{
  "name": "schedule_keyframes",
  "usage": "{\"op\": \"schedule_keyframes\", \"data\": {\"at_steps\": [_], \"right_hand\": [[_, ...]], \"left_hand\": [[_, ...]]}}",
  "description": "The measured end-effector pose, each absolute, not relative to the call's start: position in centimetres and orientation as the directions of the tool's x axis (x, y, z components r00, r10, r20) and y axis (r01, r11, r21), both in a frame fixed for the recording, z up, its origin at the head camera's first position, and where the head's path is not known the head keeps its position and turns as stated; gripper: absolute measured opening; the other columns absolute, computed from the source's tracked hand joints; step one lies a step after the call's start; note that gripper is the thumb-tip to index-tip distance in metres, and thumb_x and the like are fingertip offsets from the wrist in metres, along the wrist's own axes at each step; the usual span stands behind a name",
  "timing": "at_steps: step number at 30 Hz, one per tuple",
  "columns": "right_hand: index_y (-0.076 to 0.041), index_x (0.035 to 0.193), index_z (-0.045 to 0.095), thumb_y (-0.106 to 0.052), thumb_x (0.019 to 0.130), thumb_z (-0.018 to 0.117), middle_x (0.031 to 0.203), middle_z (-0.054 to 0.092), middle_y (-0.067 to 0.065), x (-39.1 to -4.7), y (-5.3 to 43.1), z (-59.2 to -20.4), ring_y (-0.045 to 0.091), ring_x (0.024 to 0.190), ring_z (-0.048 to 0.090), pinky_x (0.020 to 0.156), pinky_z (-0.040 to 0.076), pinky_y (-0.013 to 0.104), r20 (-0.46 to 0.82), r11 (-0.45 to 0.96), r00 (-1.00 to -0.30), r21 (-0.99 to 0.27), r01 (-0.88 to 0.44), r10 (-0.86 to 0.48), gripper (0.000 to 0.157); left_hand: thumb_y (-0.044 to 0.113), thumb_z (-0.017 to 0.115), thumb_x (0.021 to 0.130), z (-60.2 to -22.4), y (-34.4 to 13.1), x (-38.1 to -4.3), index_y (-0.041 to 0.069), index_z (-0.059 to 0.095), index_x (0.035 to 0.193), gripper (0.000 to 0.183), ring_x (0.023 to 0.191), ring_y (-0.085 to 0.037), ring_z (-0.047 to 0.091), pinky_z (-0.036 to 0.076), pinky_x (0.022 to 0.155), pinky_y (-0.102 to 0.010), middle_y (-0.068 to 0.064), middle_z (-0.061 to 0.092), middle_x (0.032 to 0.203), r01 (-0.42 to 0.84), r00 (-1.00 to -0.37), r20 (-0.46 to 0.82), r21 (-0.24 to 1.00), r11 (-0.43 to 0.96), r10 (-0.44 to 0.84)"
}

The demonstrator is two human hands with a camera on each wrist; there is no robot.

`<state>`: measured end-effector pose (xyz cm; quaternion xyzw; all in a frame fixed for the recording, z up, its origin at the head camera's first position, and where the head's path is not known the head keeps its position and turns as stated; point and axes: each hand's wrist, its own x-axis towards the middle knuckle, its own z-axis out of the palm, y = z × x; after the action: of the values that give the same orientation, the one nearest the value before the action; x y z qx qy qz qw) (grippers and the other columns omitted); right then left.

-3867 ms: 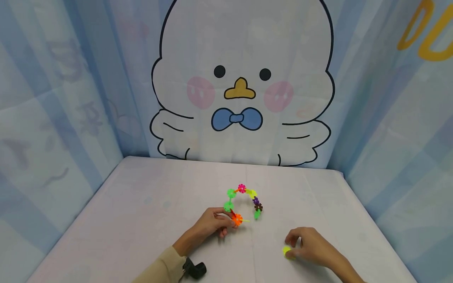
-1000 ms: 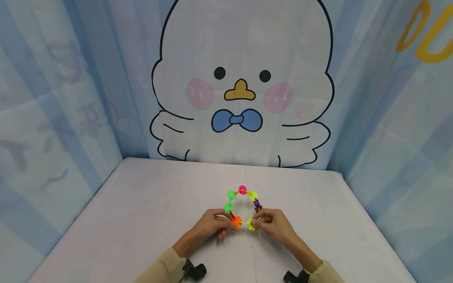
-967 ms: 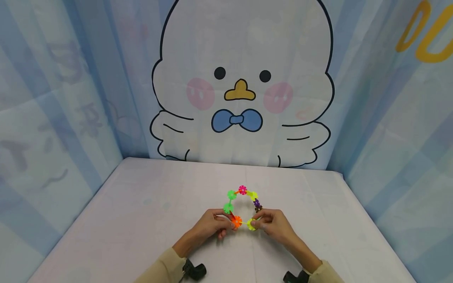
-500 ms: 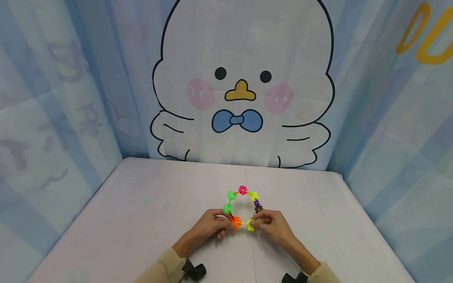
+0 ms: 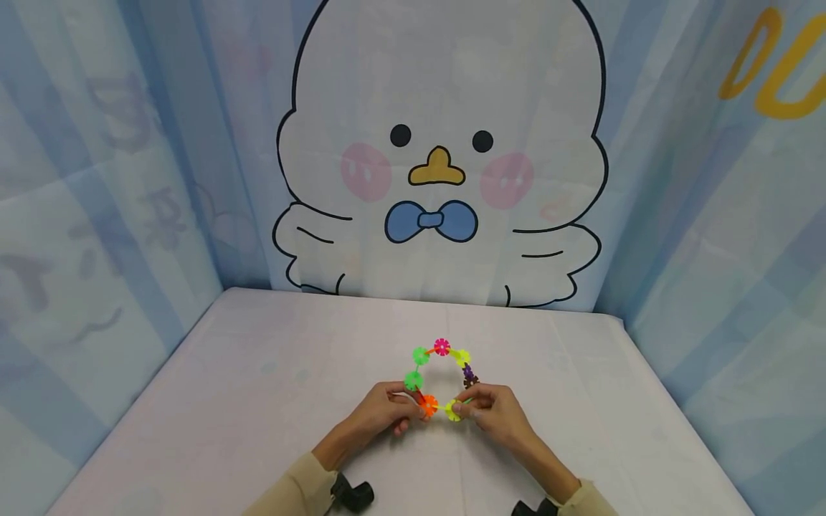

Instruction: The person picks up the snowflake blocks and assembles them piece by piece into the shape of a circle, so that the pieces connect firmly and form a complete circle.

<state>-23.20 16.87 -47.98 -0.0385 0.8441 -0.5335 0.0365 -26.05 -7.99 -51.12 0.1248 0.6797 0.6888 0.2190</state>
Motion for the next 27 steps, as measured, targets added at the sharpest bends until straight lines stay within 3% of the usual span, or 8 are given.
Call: {"op": "schedule_keyframes", "data": {"at_steps": [6, 12, 17, 21, 27], "right_hand": [[-0.003, 0.101, 0.079, -0.016, 0.09, 0.084, 0.075, 0.077, 0.014, -22.9, 16.9, -47.6, 0.006, 0.049, 0.039, 0.048, 0.03, 0.021, 0.002, 0.423, -0.997, -0.905, -0.034, -0.075, 0.018], [-0.001, 0.104, 0.077, -0.017, 0.092, 0.083, 0.074, 0.075, 0.007, -22.7, 16.4, -47.4, 0.008, 0.052, 0.045, 0.05, 0.036, 0.021, -0.018, 0.345, -1.0, -0.939, 0.008, -0.025, 0.021], [-0.001, 0.103, 0.078, -0.018, 0.091, 0.084, 0.078, 0.075, 0.001, -22.2, 15.6, -47.5, 0.01, 0.057, 0.05, 0.054, 0.042, 0.021, -0.041, 0.283, -0.999, -0.958, 0.046, 0.024, 0.021], [-0.004, 0.097, 0.08, -0.017, 0.088, 0.086, 0.078, 0.07, -0.001, -21.9, 15.0, -47.7, 0.008, 0.058, 0.049, 0.054, 0.041, 0.02, -0.019, 0.265, -0.999, -0.964, 0.031, 0.048, 0.017], [-0.01, 0.093, 0.083, -0.019, 0.087, 0.088, 0.085, 0.07, -0.001, -21.7, 14.7, -47.9, 0.007, 0.06, 0.049, 0.055, 0.04, 0.02, 0.013, 0.297, -0.998, -0.955, 0.008, 0.067, 0.012]], "left_hand": [[0.014, 0.074, 0.096, -50.8, -7.7, -26.0, 0.001, 0.068, 0.113, 0.022, 0.058, -0.006, 0.057, 0.051, 0.057, -0.02, -0.005, 0.081, 0.09, -0.162, -0.871, -0.149, 0.987, 0.011, 0.469], [0.021, 0.073, 0.099, -50.4, -6.9, -25.4, 0.003, 0.071, 0.113, 0.023, 0.067, -0.006, 0.064, 0.057, 0.062, -0.021, -0.005, 0.083, 0.103, -0.252, -0.849, -0.202, 0.967, -0.038, 0.489], [0.018, 0.077, 0.097, -50.6, -5.7, -24.6, -0.003, 0.074, 0.119, 0.031, 0.068, -0.005, 0.067, 0.059, 0.06, -0.022, -0.003, 0.082, 0.092, -0.246, -0.856, -0.174, 0.965, -0.087, 0.486], [0.016, 0.079, 0.095, -50.8, -5.2, -24.3, -0.004, 0.076, 0.115, 0.029, 0.064, -0.007, 0.067, 0.059, 0.057, -0.023, -0.004, 0.079, 0.083, -0.192, -0.886, -0.137, 0.978, -0.082, 0.442], [0.015, 0.081, 0.093, -50.8, -5.0, -24.1, -0.003, 0.077, 0.115, 0.029, 0.061, -0.006, 0.066, 0.057, 0.055, -0.021, -0.011, 0.082, 0.089, -0.165, -0.901, -0.128, 0.985, -0.054, 0.414]]}}
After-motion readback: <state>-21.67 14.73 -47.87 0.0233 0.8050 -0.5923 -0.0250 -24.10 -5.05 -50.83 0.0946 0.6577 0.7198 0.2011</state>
